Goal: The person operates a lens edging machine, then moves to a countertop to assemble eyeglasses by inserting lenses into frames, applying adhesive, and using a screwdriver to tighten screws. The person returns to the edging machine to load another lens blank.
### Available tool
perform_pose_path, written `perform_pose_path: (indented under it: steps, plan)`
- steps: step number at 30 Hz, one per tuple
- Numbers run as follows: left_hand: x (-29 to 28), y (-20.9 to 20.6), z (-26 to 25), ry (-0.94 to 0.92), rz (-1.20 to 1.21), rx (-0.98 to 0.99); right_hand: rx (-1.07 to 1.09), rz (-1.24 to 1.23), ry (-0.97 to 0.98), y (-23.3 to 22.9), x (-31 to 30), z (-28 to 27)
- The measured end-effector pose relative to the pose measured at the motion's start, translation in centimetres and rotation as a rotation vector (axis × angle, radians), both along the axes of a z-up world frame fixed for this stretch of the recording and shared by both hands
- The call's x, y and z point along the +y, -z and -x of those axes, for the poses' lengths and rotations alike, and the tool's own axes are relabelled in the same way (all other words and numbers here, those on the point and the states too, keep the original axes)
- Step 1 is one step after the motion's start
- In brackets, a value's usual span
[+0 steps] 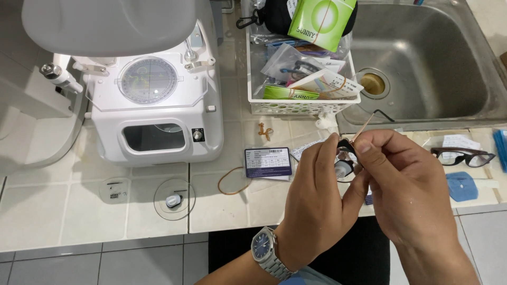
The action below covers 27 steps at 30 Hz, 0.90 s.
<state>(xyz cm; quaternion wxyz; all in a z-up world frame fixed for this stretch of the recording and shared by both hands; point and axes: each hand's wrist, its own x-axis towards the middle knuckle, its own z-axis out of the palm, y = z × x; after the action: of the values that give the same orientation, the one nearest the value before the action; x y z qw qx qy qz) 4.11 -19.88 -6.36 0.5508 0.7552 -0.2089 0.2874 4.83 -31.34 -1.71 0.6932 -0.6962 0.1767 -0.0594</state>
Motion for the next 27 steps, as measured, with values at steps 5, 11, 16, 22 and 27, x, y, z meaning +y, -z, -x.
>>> perform_pose_path:
  steps: [5, 11, 16, 22, 27]
  plan:
    - [0.0, 0.0, 0.1, -0.009, -0.008, 0.026, 0.015, -0.082, -0.002, 0.3, -0.1, -0.4]
    - [-0.3, 0.1, -0.1, -0.029, 0.041, 0.089, 0.082, -0.254, -0.010, 0.6, 0.0, -1.3]
    - [0.0, 0.3, -0.1, -0.040, 0.115, 0.218, 0.195, -0.288, -0.044, -0.7, 1.4, -2.5]
    - [0.7, -0.3, -0.4, 0.010, 0.201, 0.398, 0.299, -0.261, -0.182, -0.7, 1.7, -3.6]
    - [1.3, -0.7, -0.5, 0.045, 0.258, 0.465, 0.335, -0.263, -0.181, -0.2, 1.7, -4.1]
